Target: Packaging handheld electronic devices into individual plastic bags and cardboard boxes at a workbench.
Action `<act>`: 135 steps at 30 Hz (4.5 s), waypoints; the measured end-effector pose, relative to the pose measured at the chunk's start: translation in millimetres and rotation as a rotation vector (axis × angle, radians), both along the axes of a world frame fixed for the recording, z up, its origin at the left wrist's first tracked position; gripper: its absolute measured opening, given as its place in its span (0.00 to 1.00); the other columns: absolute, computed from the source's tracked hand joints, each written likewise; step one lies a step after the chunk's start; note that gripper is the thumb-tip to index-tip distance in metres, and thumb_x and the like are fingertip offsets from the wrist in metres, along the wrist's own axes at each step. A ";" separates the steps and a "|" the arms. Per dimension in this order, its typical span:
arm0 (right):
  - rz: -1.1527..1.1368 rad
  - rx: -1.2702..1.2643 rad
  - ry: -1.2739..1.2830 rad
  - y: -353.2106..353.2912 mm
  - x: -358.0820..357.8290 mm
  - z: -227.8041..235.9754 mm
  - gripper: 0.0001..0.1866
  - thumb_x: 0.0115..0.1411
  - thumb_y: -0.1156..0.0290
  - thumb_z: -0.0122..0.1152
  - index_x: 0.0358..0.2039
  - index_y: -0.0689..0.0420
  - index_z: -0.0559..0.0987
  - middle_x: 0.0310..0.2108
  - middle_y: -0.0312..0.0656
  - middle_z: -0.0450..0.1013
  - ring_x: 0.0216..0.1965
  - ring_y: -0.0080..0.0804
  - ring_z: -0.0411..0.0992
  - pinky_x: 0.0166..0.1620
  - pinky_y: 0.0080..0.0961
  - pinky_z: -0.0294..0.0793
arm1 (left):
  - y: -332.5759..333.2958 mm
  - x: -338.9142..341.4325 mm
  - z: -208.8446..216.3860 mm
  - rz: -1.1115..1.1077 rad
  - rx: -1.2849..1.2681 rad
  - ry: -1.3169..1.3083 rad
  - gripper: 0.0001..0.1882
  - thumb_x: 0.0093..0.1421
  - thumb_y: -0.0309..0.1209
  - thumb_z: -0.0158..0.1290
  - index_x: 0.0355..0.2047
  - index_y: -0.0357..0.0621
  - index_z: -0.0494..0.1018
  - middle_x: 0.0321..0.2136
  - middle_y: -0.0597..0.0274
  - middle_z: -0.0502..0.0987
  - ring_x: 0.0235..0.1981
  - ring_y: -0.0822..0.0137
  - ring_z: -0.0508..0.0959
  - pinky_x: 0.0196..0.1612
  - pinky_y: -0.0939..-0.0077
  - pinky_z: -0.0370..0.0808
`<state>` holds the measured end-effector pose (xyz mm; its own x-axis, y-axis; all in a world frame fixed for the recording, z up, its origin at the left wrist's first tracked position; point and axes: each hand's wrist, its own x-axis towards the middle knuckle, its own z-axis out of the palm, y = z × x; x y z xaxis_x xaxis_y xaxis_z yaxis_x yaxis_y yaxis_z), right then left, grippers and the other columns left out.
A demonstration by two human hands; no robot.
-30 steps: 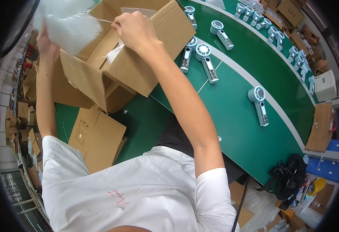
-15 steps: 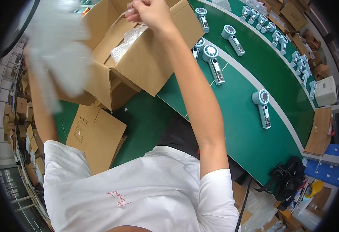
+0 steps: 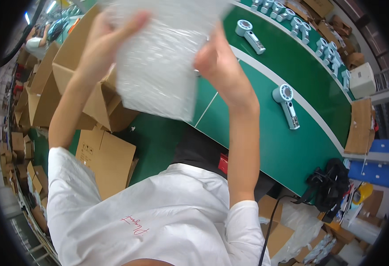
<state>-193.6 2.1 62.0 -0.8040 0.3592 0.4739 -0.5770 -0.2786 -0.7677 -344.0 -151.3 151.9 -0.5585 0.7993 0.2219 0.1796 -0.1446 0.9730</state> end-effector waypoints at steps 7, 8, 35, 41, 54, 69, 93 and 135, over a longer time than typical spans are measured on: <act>-0.797 -0.184 -0.490 3.4 104.3 -23.6 0.32 0.56 0.70 0.65 0.61 0.63 0.68 0.49 0.48 0.76 0.48 0.36 0.77 0.54 0.31 0.75 | 35.7 -93.1 -9.1 -0.353 0.124 0.061 0.19 0.63 0.32 0.59 0.50 0.33 0.74 0.39 0.56 0.81 0.41 0.64 0.81 0.45 0.74 0.80; -0.671 -0.264 -0.438 19.2 134.9 -42.7 0.31 0.57 0.73 0.63 0.61 0.62 0.68 0.50 0.47 0.76 0.47 0.36 0.78 0.53 0.31 0.76 | 27.2 -139.5 -12.9 -0.325 0.130 0.070 0.19 0.63 0.32 0.59 0.50 0.33 0.74 0.39 0.56 0.81 0.41 0.64 0.81 0.45 0.74 0.80; -0.535 -0.607 -0.515 53.5 306.7 -198.5 0.37 0.62 0.48 0.59 0.65 0.55 0.64 0.54 0.49 0.73 0.50 0.44 0.75 0.53 0.45 0.76 | 7.3 -192.4 -25.2 -0.777 -0.794 0.507 0.22 0.58 0.40 0.59 0.44 0.32 0.77 0.35 0.51 0.81 0.34 0.60 0.78 0.39 0.66 0.76; -0.550 -0.617 -0.528 57.1 303.2 -198.7 0.37 0.62 0.47 0.58 0.65 0.54 0.64 0.55 0.48 0.73 0.51 0.44 0.75 0.53 0.45 0.76 | -47.4 -230.1 86.2 -0.042 0.045 0.270 0.12 0.62 0.30 0.59 0.43 0.36 0.78 0.37 0.58 0.82 0.37 0.66 0.81 0.43 0.78 0.80; -0.482 -0.607 -0.584 72.0 329.0 -202.5 0.37 0.63 0.45 0.57 0.66 0.53 0.64 0.59 0.47 0.70 0.57 0.43 0.71 0.60 0.45 0.68 | -408.8 -513.0 -95.0 1.426 -0.356 0.233 0.29 0.59 0.46 0.59 0.49 0.31 0.76 0.44 0.49 0.79 0.39 0.61 0.78 0.40 0.67 0.78; -0.632 -0.797 -0.480 35.3 269.4 -191.1 0.27 0.67 0.58 0.56 0.62 0.59 0.69 0.56 0.46 0.73 0.52 0.36 0.74 0.57 0.33 0.72 | -167.6 -49.8 -63.7 0.446 0.535 0.827 0.06 0.61 0.21 0.49 0.37 0.42 0.74 0.30 0.61 0.77 0.28 0.69 0.74 0.33 0.76 0.73; -1.457 0.645 -0.800 84.8 241.0 -129.0 0.18 0.57 0.72 0.64 0.49 0.58 0.78 0.40 0.43 0.77 0.39 0.35 0.75 0.44 0.29 0.75 | 145.8 213.6 -180.9 -0.183 -0.468 1.197 0.27 0.56 0.54 0.59 0.32 0.38 0.77 0.32 0.48 0.76 0.36 0.52 0.73 0.41 0.57 0.67; -1.002 0.632 -0.744 37.0 227.5 -135.7 0.20 0.55 0.72 0.69 0.49 0.61 0.77 0.37 0.43 0.79 0.33 0.35 0.76 0.40 0.29 0.76 | 133.3 163.0 -207.3 -0.153 -0.029 -0.423 0.10 0.59 0.20 0.57 0.41 0.32 0.79 0.30 0.62 0.79 0.29 0.77 0.74 0.37 0.86 0.72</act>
